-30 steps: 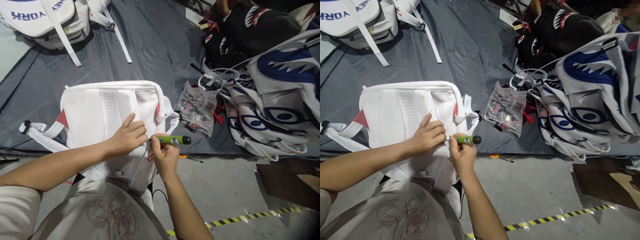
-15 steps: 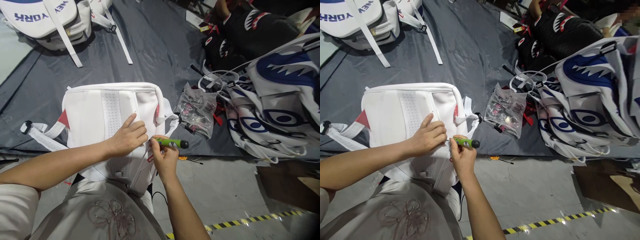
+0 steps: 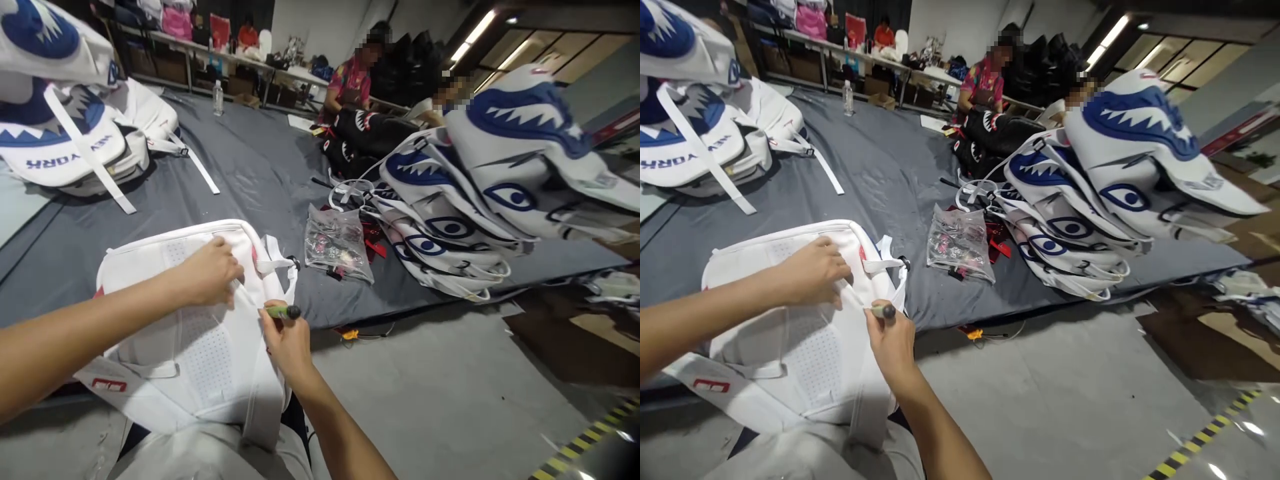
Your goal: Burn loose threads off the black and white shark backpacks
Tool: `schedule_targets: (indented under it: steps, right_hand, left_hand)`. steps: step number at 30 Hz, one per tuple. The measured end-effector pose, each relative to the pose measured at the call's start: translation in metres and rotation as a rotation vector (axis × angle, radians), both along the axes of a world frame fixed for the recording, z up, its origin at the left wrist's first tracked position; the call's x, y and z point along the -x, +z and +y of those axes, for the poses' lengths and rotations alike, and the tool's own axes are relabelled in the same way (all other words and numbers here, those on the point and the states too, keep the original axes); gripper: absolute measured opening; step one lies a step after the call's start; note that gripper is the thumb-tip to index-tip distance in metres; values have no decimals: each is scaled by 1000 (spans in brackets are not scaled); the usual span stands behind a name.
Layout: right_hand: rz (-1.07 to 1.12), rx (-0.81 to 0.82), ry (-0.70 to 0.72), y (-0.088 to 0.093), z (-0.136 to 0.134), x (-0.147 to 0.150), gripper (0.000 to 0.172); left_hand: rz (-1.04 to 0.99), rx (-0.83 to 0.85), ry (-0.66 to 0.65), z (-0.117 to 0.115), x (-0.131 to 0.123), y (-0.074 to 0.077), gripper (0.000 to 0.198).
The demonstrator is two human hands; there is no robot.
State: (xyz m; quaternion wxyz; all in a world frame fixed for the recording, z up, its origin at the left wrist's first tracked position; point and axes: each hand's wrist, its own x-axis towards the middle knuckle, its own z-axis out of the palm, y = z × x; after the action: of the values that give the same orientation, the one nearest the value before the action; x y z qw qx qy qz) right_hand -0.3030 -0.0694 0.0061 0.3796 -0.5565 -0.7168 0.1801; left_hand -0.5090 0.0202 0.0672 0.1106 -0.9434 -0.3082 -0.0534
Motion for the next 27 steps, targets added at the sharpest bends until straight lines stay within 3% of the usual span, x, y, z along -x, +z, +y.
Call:
schedule_targets:
  steps: [2, 4, 8, 11, 14, 18, 20, 22, 24, 26, 27]
  right_hand:
    - [127, -32, 60, 1, -9, -1, 20]
    - [200, -112, 95, 3, -21, 2, 22]
    - [282, -442, 61, 23, -41, 2, 37]
    - [177, -643, 193, 44, -41, -6, 48]
    - [-23, -664, 327, 47, -29, -13, 40]
    - [-189, -583, 443, 27, -14, -3, 25]
    - [-185, -570, 401, 21, -10, 8, 25]
    - [-164, -570, 351, 20, -10, 20, 26]
    - [-129, -568, 360, 21, -15, 32, 25]
    - [-75, -550, 393, 20, -22, 41, 25]
    - [-50, -539, 402, 19, -26, 44, 25]
  left_hand:
    - [25, -3, 40, 2, 5, 10, 34]
    - [-9, -29, 69, -14, 10, 25, 32]
    - [-117, -160, 166, -84, 10, 70, 34]
    - [-192, -205, 273, -129, 3, 90, 37]
    - [-252, -168, 392, -148, 3, 69, 39]
    - [-250, 44, 400, -134, 15, 28, 30]
    - [-279, 81, 334, -122, 24, 25, 17]
    - [-327, -38, 328, -110, 30, 33, 14]
    - [-309, -153, 384, -95, 32, 40, 49]
    - [-208, -100, 441, -77, 30, 41, 86]
    - [-155, -43, 461, -67, 28, 38, 94]
